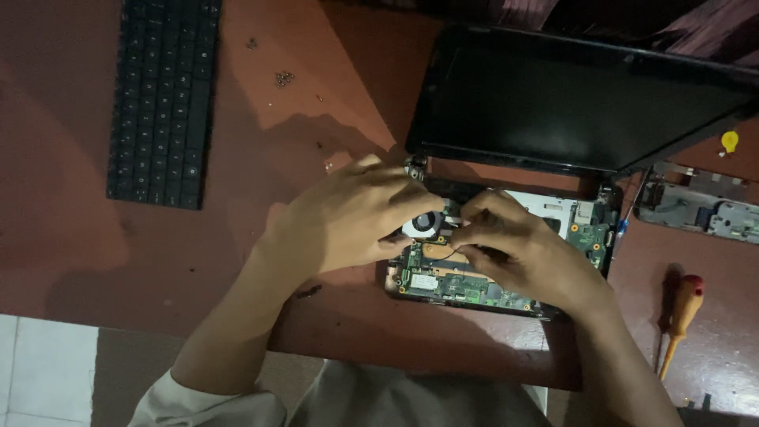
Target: Repairing a laptop by installing a hard drive and a cooling fan and securing them with a screwdriver
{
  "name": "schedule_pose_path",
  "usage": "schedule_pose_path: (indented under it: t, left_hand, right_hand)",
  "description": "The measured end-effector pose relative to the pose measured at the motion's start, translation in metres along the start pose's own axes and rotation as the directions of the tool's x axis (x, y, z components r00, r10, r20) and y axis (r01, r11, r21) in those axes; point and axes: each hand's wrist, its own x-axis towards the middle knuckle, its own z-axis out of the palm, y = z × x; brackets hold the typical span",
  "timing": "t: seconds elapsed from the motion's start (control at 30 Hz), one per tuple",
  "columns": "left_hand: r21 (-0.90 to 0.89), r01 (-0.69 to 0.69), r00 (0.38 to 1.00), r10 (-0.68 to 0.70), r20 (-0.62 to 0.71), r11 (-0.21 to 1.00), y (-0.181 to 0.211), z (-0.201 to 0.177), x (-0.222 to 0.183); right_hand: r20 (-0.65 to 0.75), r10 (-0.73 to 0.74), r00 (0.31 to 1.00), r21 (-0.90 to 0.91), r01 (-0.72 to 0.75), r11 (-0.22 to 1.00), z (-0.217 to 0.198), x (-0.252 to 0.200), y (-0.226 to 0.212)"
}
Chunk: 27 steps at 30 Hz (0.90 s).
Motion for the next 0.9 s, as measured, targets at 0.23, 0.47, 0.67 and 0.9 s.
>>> schedule_pose_path:
  t: [0.23,0.47,0.67,0.9]
  left_hand:
    - [-0.048,-0.035,0.999,0.033,-0.04,0.998,0.005,-0.007,0.0]
    - [-0.06,-0.016,0.999,0.019,0.037,0.998,0.01,-0.012,-0.004]
    - [-0.158,0.057,0.998,-0.054,0.025,0.986,0.012,-0.013,-0.005]
    - [-0.166,0.1,0.993,-0.087,0.084,0.981,0.012,-0.012,-0.002]
  right_hand:
    - [-0.012,-0.022,1.0,-0.012,0.022,1.0,0.002,-0.002,0.005]
    - [0.015,0.005,1.0,-0.004,-0.005,1.0,0.001,-0.001,0.003]
    - [0.007,-0.01,1.0,0.021,0.01,1.0,-0.003,0.002,-0.005]
    - [0.009,-0.018,1.0,-0.008,0.018,1.0,-0.002,0.0,-0.004]
